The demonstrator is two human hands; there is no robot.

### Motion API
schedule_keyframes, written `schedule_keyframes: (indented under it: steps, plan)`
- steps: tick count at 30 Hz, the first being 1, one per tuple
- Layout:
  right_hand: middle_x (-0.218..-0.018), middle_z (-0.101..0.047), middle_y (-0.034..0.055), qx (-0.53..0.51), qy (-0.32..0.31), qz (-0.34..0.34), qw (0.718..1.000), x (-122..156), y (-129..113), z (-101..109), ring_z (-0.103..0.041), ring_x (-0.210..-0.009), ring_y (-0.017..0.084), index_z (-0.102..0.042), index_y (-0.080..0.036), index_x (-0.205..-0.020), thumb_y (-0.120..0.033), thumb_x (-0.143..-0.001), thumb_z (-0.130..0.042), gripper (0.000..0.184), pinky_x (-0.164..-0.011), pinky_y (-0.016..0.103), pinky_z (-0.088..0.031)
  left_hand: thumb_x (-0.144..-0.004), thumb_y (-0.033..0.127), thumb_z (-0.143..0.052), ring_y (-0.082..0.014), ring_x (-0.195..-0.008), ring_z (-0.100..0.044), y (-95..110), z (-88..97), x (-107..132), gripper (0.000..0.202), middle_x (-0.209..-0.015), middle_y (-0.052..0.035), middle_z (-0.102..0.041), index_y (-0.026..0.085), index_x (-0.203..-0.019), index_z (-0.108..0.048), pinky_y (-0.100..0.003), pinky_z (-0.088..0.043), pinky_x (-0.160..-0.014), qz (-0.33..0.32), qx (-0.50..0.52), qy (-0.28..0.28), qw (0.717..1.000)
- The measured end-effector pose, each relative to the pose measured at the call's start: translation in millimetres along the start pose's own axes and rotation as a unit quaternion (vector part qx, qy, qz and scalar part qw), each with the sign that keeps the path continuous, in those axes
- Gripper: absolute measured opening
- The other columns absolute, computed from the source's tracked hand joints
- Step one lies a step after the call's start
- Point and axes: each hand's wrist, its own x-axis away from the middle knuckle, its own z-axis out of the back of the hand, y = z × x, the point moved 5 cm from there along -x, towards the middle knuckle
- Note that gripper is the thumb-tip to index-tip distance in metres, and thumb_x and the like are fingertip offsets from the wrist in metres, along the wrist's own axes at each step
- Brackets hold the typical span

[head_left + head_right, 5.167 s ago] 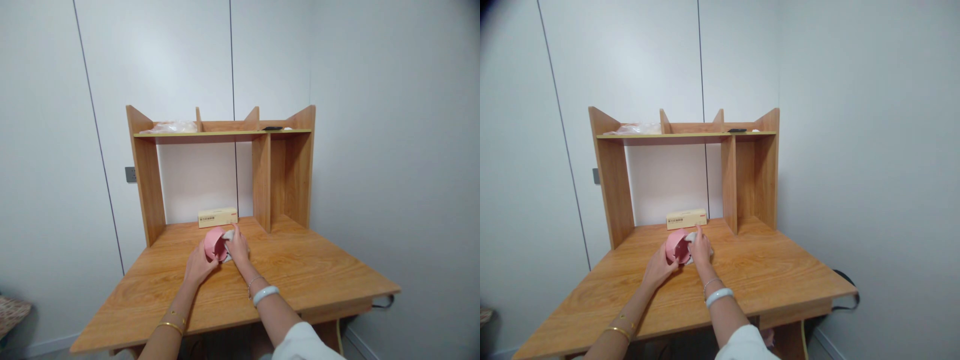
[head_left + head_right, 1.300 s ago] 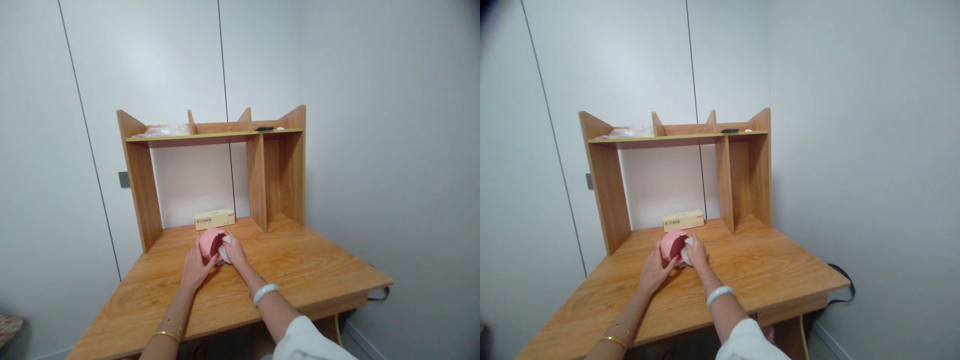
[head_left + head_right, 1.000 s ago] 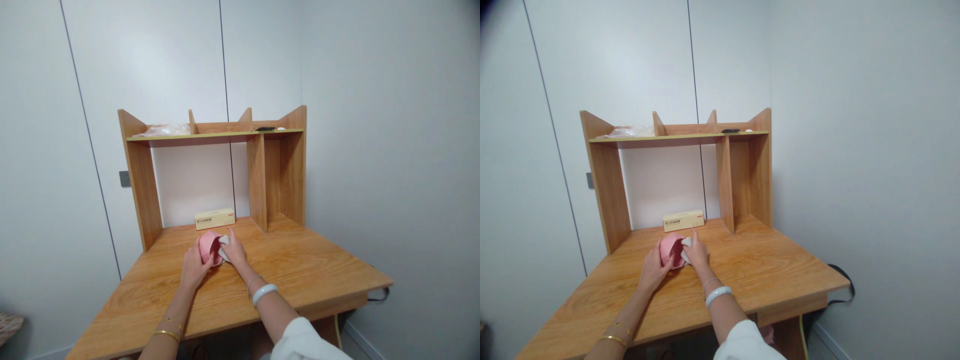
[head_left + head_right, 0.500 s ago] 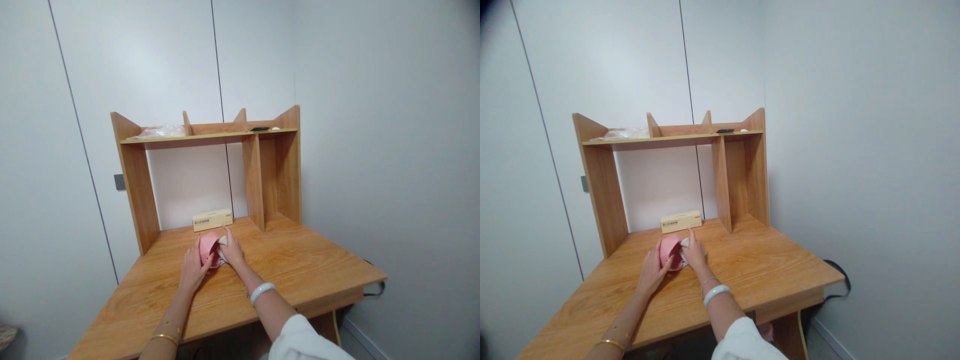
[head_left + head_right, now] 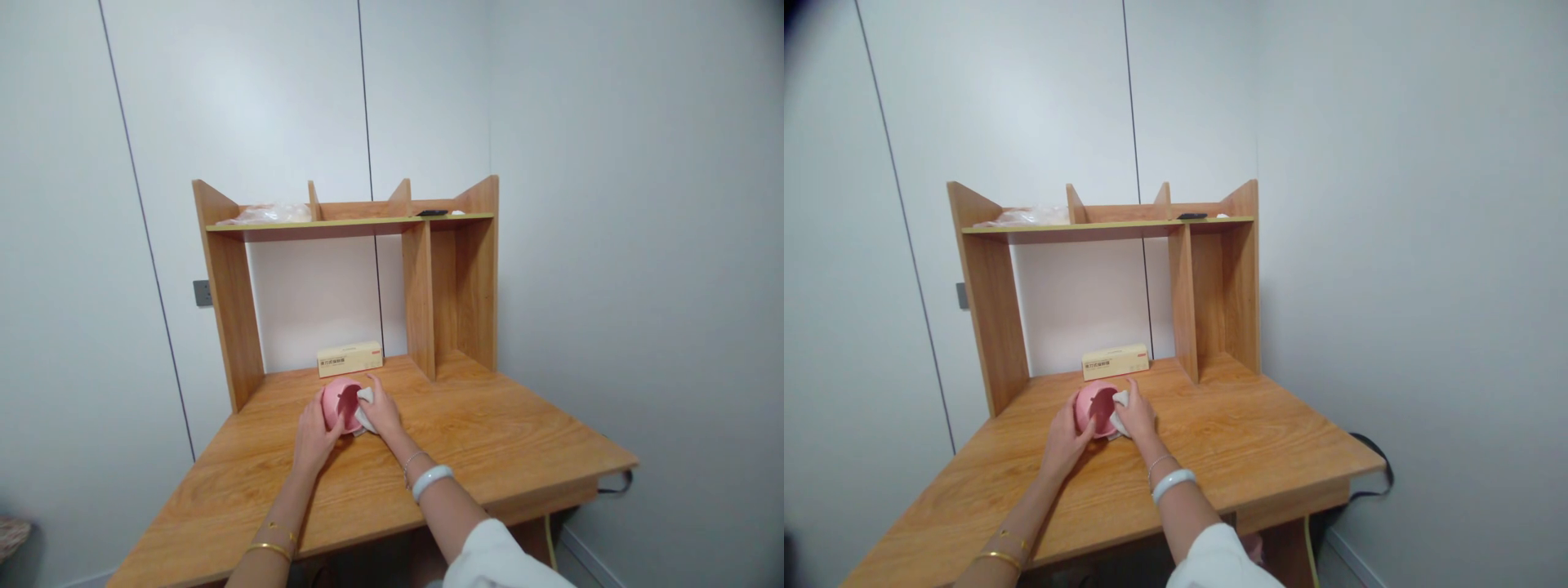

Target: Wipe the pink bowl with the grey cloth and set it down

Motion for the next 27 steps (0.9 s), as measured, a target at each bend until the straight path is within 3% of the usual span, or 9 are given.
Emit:
schedule_keyframes:
  steps: [4,8,12,17,22,27]
  plan:
    - [-0.095,-0.063,0.0077,0.054,0.021,0.032,0.998,2,-9,8,-0.058,-0.09,0.021,-0.033,-0.023,-0.131,-0.024,-0.073,-0.056,0.063,-0.073,0.027,-0.037,-0.077,0.04,-0.048,-0.0241,-0.102,-0.053,5,1.1,0,0.06,-0.115,-0.0142,-0.055,0.013,-0.129,-0.035,-0.039,-0.04,-0.088,-0.045,-0.005,-0.005,0.999]
    - [-0.104,-0.06,0.0082,0.03,0.057,0.069,0.996,3,-13,14,-0.054,-0.098,0.021,-0.031,-0.024,-0.131,-0.021,-0.07,-0.057,0.067,-0.078,0.027,-0.036,-0.079,0.039,-0.046,-0.0239,-0.094,-0.054,10,1.8,1,0.061,-0.106,-0.0122,-0.058,0.014,-0.132,-0.032,-0.04,-0.042,-0.083,-0.071,-0.013,-0.02,0.997]
    - [-0.105,-0.059,0.0077,-0.011,0.064,0.043,0.997,3,-10,14,-0.055,-0.095,0.02,-0.029,-0.024,-0.132,-0.023,-0.071,-0.056,0.067,-0.075,0.025,-0.037,-0.079,0.038,-0.046,-0.0245,-0.093,-0.054,14,3.4,2,0.06,-0.103,-0.0114,-0.059,0.017,-0.134,-0.032,-0.041,-0.042,-0.082,-0.088,-0.018,-0.026,0.996]
    - [-0.087,-0.064,0.0024,-0.028,0.031,-0.004,0.999,0,-2,7,-0.058,-0.081,0.018,-0.033,-0.025,-0.131,-0.025,-0.073,-0.053,0.06,-0.065,0.023,-0.037,-0.08,0.038,-0.046,-0.0242,-0.099,-0.052,15,3.0,2,0.059,-0.113,-0.0112,-0.057,0.018,-0.134,-0.031,-0.041,-0.041,-0.086,-0.08,-0.006,-0.029,0.996]
    - [-0.089,-0.065,0.0047,-0.051,0.072,-0.044,0.995,-3,10,5,-0.059,-0.083,0.018,-0.04,-0.024,-0.126,-0.027,-0.079,-0.047,0.047,-0.067,0.024,-0.039,-0.08,0.04,-0.047,-0.0233,-0.105,-0.052,11,2.7,1,0.058,-0.12,-0.0134,-0.053,0.016,-0.131,-0.033,-0.041,-0.041,-0.09,-0.071,0.02,0.0,0.997]
    - [-0.092,-0.065,0.0053,-0.061,0.081,-0.042,0.994,-2,13,2,-0.059,-0.085,0.017,-0.043,-0.024,-0.123,-0.03,-0.082,-0.044,0.041,-0.069,0.025,-0.04,-0.077,0.042,-0.052,-0.0229,-0.108,-0.052,6,-6.1,2,0.069,-0.123,-0.0143,-0.05,0.016,-0.135,-0.025,-0.04,-0.041,-0.091,-0.044,0.053,-0.033,0.997]
